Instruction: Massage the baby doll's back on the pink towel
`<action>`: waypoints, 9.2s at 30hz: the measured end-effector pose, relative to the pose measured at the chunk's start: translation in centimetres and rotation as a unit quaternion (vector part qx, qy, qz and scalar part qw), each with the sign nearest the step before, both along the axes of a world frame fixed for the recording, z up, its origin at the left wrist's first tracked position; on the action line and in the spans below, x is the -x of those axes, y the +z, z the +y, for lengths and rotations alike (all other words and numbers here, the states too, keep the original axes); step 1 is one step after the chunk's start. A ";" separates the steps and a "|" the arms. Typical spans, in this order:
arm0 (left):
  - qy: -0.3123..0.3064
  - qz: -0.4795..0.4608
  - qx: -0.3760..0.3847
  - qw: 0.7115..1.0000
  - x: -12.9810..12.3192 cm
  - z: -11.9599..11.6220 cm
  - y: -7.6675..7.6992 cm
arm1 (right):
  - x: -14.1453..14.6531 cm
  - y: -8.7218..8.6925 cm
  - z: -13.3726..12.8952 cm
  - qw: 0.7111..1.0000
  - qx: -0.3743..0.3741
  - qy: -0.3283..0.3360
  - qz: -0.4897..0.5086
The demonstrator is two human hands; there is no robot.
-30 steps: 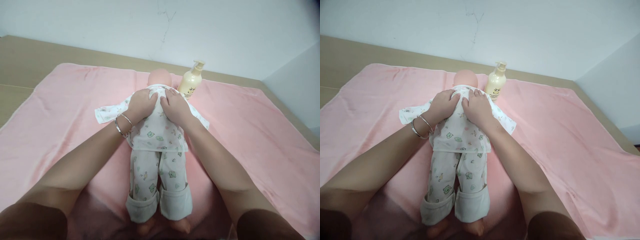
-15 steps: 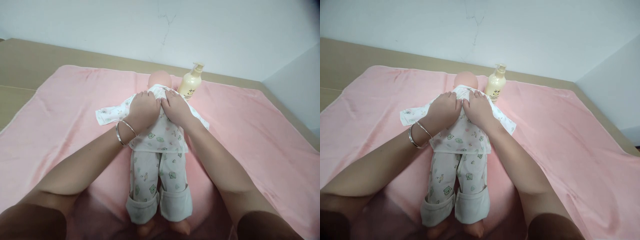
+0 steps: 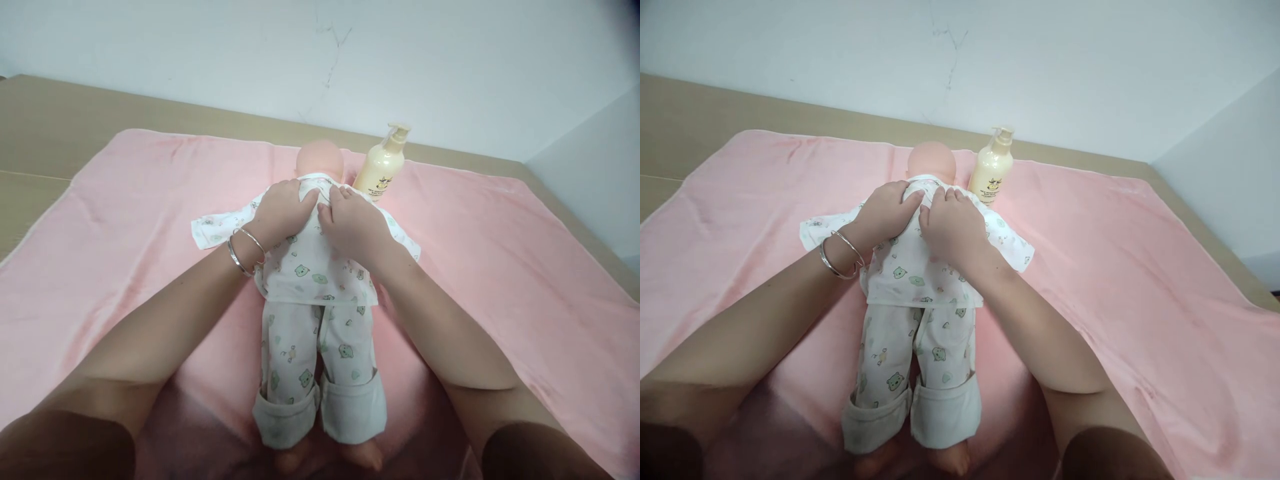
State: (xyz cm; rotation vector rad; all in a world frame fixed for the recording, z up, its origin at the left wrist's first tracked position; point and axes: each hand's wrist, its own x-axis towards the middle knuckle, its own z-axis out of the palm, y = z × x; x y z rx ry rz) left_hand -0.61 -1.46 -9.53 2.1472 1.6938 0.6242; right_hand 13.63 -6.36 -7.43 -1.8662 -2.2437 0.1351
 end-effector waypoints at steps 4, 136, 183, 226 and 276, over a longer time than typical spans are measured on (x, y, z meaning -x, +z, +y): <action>-0.001 0.006 -0.003 1.000 -0.2 -0.3 0.1 | -0.8 -0.1 1.0 0.999 0.017 0.002 0.046; -0.008 0.133 -0.140 0.981 -1.5 -3.2 -0.6 | -1.7 -1.4 3.0 0.998 -0.009 0.017 0.059; 0.009 0.005 -0.028 1.000 -0.2 -0.3 -0.5 | -1.1 -4.1 3.3 0.991 -0.098 0.023 0.087; -0.054 0.146 -0.133 0.979 -0.7 -1.9 -0.7 | -1.0 -1.6 2.4 0.997 -0.025 0.032 0.061; 0.083 -0.186 -0.101 0.974 2.9 -1.8 6.3 | 0.0 -0.8 0.8 0.987 -0.088 0.101 0.086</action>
